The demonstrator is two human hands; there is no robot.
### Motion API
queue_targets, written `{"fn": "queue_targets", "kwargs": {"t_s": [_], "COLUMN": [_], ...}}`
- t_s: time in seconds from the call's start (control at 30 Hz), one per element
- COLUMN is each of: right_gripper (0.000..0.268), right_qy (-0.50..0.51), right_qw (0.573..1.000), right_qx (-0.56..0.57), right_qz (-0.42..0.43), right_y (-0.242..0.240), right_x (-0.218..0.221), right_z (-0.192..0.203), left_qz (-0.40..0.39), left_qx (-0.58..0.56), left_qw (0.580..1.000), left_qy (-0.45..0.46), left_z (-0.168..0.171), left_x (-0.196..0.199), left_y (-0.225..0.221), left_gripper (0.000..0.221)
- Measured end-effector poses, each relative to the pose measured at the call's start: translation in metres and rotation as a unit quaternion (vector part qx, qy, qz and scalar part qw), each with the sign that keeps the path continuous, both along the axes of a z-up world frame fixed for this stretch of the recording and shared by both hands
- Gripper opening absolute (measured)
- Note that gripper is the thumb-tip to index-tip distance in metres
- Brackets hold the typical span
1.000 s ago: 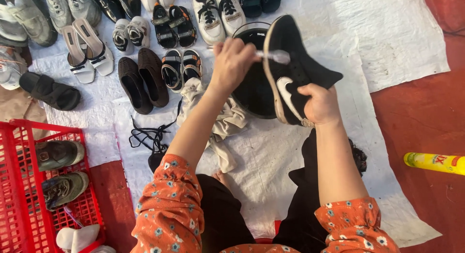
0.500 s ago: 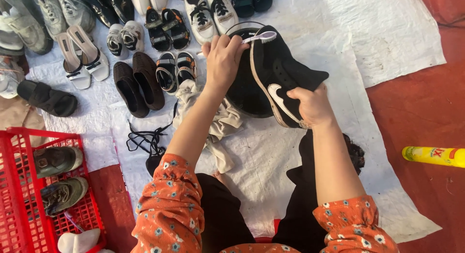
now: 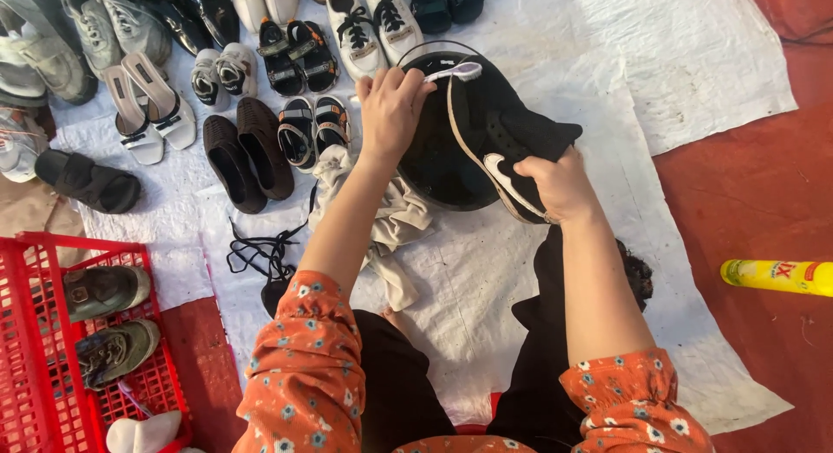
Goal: The person is using a toothbrush and soapy water to scrub the white sole of a black sneaker.
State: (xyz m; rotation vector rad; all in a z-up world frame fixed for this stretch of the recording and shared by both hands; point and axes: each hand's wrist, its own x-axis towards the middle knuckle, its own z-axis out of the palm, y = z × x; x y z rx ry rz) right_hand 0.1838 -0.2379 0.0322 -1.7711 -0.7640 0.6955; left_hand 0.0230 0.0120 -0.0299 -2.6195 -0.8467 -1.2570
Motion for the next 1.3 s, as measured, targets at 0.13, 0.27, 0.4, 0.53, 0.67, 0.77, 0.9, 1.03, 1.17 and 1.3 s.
{"fn": "queue_targets", "kwargs": {"t_s": [0.13, 0.27, 0.4, 0.53, 0.67, 0.77, 0.9, 1.03, 1.17, 1.3], "right_gripper": [0.068, 0.07, 0.069, 0.074, 0.077, 0.078, 0.083, 0.082, 0.084, 0.041], "right_qy": [0.014, 0.089, 0.091, 0.09, 0.08, 0.057, 0.024, 0.025, 0.037, 0.179], "right_qw": [0.999, 0.994, 0.993, 0.992, 0.994, 0.998, 1.0, 1.0, 0.999, 0.981], "right_qx": [-0.013, 0.056, 0.08, 0.087, 0.073, 0.033, 0.004, 0.002, 0.004, -0.039], "right_qz": [-0.034, -0.015, -0.007, -0.006, 0.0, 0.009, -0.009, -0.014, -0.018, -0.068], "right_y": [0.0, -0.006, -0.004, -0.006, -0.008, -0.012, -0.009, -0.001, 0.005, 0.002], "right_x": [-0.001, 0.027, 0.025, 0.026, 0.025, 0.022, 0.024, 0.017, 0.014, 0.019], "right_z": [0.009, 0.003, 0.011, 0.005, 0.002, 0.012, 0.006, 0.011, 0.015, 0.048], "left_qz": [0.117, 0.159, -0.009, -0.007, 0.042, 0.05, 0.016, -0.032, -0.036, 0.016], "left_qx": [0.023, 0.091, 0.175, -0.049, -0.085, -0.117, -0.238, -0.176, -0.085, -0.173], "left_qw": [0.993, 0.969, 0.953, 0.875, 0.924, 0.972, 0.971, 0.984, 0.994, 0.984], "left_qy": [0.024, 0.163, 0.248, 0.481, 0.369, 0.199, 0.014, 0.004, 0.054, 0.045], "left_z": [-0.038, -0.078, -0.178, -0.214, -0.157, -0.085, -0.008, 0.002, 0.027, 0.057], "left_x": [-0.001, -0.016, 0.001, 0.019, 0.003, -0.005, -0.002, 0.013, 0.022, 0.027], "left_y": [0.017, 0.013, 0.005, -0.018, 0.008, 0.013, -0.015, -0.035, -0.058, -0.069], "left_gripper": [0.026, 0.018, 0.032, 0.029, 0.021, 0.027, 0.027, 0.015, 0.018, 0.018]}}
